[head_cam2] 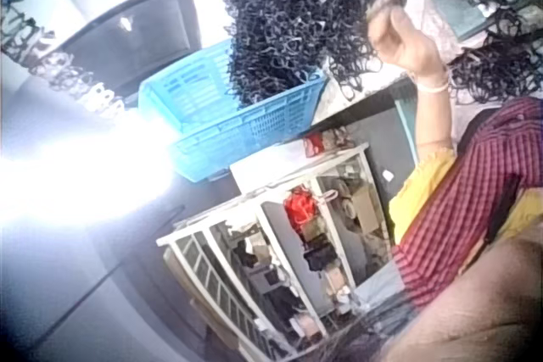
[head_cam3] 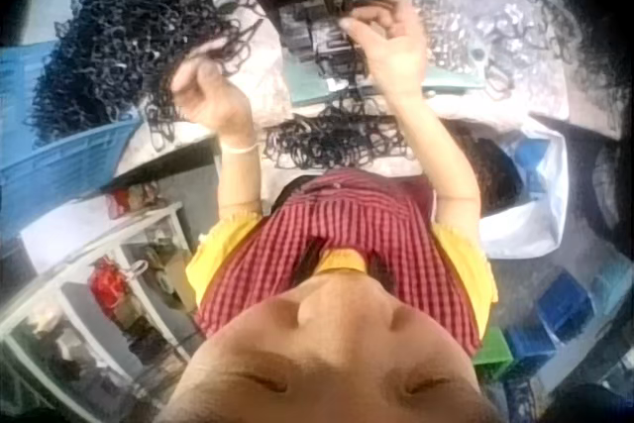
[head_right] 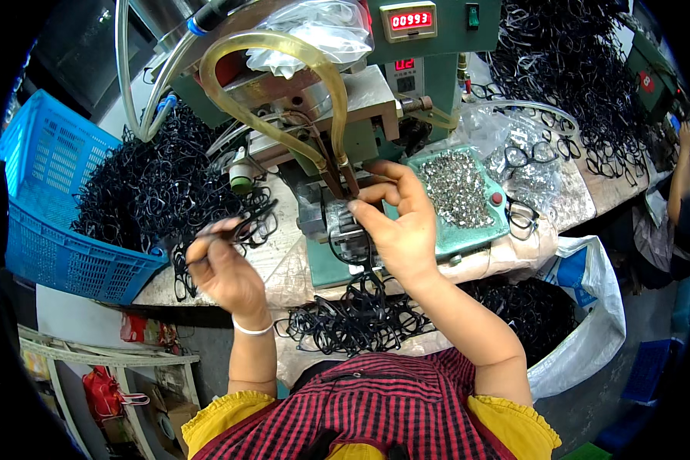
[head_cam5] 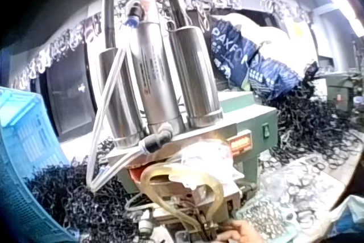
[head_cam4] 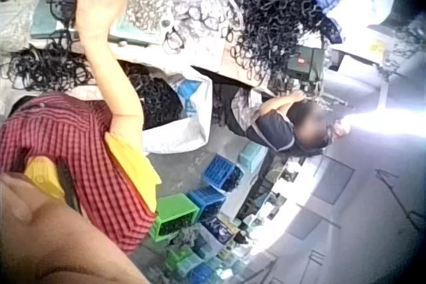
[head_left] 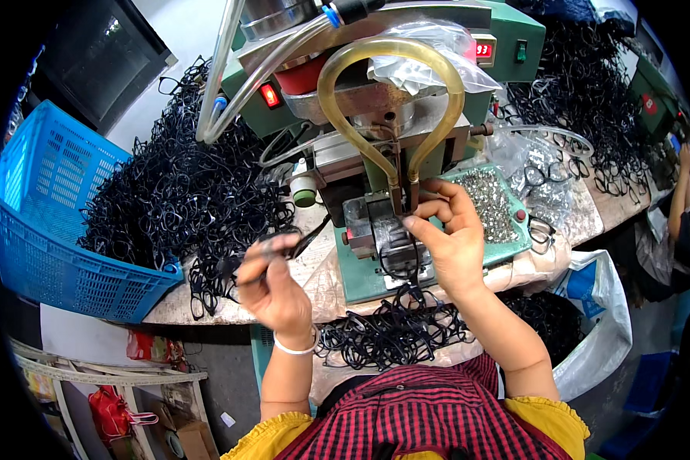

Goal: The person repeatedly picks up black eyeglass frames and small metal components, places them into a green press machine, and operates the lever to attach the parts. Finished frames are placed into a blue basket on the left. The process is continuous and repetitive throughout the clip.

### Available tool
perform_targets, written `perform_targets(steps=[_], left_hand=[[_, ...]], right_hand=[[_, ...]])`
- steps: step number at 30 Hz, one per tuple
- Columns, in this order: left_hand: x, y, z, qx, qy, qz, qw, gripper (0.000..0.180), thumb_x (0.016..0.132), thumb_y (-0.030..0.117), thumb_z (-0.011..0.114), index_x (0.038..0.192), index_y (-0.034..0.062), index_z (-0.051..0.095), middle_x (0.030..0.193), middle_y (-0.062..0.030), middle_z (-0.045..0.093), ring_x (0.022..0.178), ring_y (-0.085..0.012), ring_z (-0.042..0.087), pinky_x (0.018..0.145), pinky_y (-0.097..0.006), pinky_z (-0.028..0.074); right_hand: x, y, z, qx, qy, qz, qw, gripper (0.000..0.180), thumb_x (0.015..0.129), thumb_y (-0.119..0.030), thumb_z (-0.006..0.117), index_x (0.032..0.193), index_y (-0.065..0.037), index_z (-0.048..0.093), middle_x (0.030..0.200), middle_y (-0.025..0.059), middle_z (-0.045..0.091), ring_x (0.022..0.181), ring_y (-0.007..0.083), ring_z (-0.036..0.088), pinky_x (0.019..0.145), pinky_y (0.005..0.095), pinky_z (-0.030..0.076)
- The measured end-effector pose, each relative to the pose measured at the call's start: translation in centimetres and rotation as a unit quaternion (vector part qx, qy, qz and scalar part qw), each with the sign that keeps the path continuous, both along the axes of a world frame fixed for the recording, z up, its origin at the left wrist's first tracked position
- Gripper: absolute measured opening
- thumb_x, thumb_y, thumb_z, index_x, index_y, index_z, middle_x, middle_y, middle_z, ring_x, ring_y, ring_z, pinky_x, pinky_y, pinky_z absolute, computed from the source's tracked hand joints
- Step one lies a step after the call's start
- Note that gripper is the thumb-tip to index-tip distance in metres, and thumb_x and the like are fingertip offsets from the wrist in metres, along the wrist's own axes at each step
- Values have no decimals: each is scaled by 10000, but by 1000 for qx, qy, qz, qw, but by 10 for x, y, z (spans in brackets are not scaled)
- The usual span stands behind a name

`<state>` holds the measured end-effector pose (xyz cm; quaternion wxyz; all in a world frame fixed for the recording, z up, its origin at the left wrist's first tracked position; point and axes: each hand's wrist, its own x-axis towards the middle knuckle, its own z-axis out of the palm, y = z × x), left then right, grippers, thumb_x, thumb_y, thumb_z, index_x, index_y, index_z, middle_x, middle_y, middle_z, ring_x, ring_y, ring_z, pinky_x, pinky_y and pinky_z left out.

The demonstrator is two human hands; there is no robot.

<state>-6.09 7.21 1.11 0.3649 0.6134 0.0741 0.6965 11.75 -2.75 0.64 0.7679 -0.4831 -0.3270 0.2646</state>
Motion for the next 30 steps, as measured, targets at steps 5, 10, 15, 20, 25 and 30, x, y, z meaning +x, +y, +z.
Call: perform_targets(steps=[5,10,15,20,25,30], left_hand=[[-4,-23,27,190,145,-15,971,61,842,103,675,902,110,669,894,-90,711,778,-243,693,744,-376,526],[23,-20,11,299,307,-99,898,255,707,108,768,950,143,700,1007,-58,714,787,-254,675,817,-445,522],[33,-14,-3,326,291,-87,895,244,677,103,783,903,137,697,1004,-27,713,628,-200,566,811,-444,521],[37,-18,-4,317,280,-90,902,235,675,116,757,907,110,723,1002,-39,707,565,-188,447,845,-445,519],[13,-49,-11,234,332,-25,913,345,717,124,772,1048,91,683,1136,-73,679,924,-276,665,977,-467,462],[-79,-46,-4,115,351,375,850,219,834,42,637,1052,21,647,1087,-138,662,951,-278,620,872,-398,470]], right_hand=[[-11,-14,17,-4,-83,-25,996,481,814,33,615,1271,40,466,1102,136,647,1052,172,607,956,316,443],[54,-25,-15,-167,-432,-150,873,250,757,-77,629,998,-41,686,1158,160,643,1172,337,558,1027,428,413],[100,-52,-78,-317,-505,-279,753,203,715,-116,749,907,-61,713,1258,206,581,1243,388,484,1056,459,374],[105,-53,-84,-277,-513,-301,755,103,752,-62,707,847,-24,694,1180,177,629,1179,359,537,1012,422,413],[102,-45,-81,-238,-466,-329,786,97,854,-70,652,922,-27,706,1037,132,692,986,273,651,907,370,487],[117,-73,-105,-83,-28,-333,939,209,947,-110,606,1114,-7,678,980,27,677,852,81,595,776,223,472]])
